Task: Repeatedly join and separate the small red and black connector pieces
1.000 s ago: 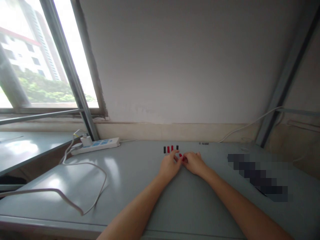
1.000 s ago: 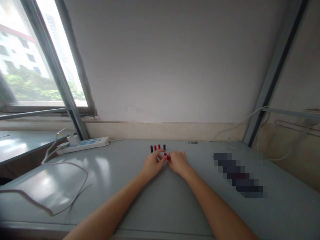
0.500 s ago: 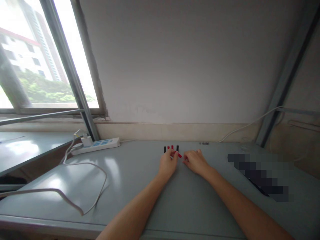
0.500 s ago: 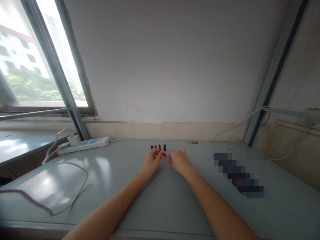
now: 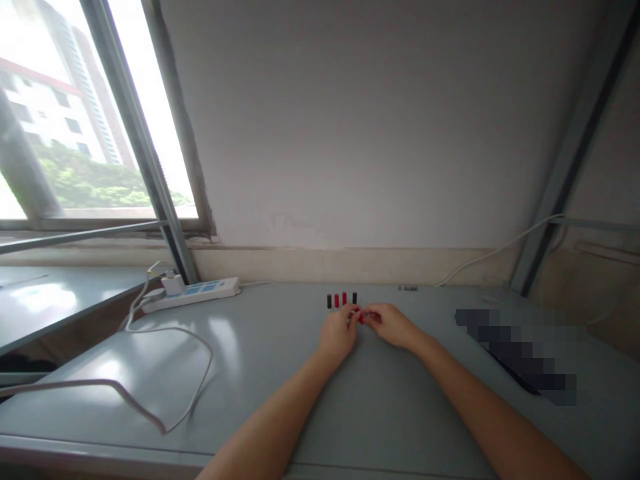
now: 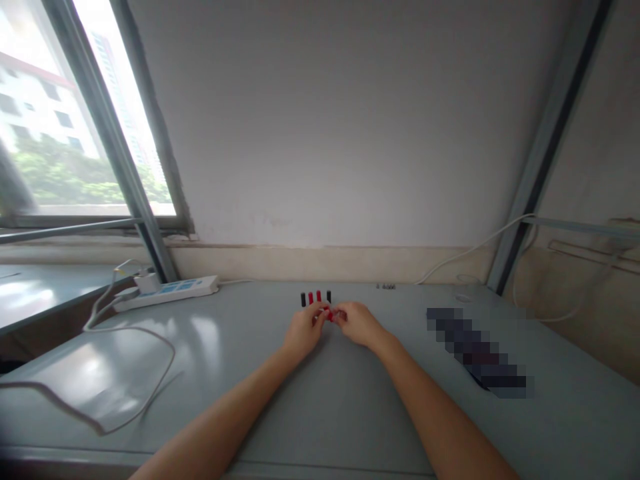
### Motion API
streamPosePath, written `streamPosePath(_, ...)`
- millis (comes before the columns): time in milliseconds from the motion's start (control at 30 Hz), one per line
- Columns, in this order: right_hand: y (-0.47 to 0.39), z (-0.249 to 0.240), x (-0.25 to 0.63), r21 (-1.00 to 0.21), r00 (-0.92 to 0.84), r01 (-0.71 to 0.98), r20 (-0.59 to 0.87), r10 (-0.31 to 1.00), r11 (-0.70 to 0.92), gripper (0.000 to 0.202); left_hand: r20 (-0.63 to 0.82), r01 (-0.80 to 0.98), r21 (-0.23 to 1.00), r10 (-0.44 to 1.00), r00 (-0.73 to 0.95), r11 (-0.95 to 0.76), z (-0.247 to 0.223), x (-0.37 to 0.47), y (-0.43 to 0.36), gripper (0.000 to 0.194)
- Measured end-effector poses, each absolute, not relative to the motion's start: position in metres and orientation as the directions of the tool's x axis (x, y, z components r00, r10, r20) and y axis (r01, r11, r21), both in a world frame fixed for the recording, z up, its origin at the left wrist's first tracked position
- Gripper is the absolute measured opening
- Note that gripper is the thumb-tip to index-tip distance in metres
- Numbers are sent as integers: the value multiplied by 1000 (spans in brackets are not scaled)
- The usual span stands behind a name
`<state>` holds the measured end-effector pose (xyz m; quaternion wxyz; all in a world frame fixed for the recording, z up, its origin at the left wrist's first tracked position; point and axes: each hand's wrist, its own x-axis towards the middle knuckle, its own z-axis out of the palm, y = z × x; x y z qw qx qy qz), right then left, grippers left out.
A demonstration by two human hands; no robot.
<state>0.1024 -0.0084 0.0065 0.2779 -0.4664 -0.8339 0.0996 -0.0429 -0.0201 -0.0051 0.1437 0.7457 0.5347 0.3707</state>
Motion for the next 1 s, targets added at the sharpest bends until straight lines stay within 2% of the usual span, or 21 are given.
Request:
streamPosePath(167, -10, 7, 100, -554, -414, 646, 323, 851, 524, 20, 409, 710, 577, 895, 177, -404, -6, -44, -19, 28)
streamPosePath(300, -10, 9, 99, -583, -399, 636, 311, 863, 505, 17, 403, 683, 580, 885, 234, -445, -6, -44, -20, 29)
streamPosePath(400, -10, 7, 99, -572, -378, 658, 311, 872, 489, 15, 391, 668, 584, 881, 266, -461, -5, -44, -21, 29)
streamPosePath(533, -5, 5, 101, -510, -321, 734, 322, 891, 449, 12, 380, 695, 605, 908, 177, -388, -6, -42, -22, 33)
streamPosePath(633, 7, 6, 108, -489, -208, 794, 341, 917, 361, 10, 394, 698, 610, 908, 144, -375, -6, -41, -22, 33)
streamPosePath(767, 30, 6, 119, -515, -64, 821, 344, 937, 245, 10, 396, 709, 569, 895, 207, -416, -7, -40, -23, 27)
streamPosePath(1000, 60, -1, 129, -488, 57, 865, 326, 944, 116, 12, 389, 727, 517, 881, 270, -452, -8, -40, -25, 25)
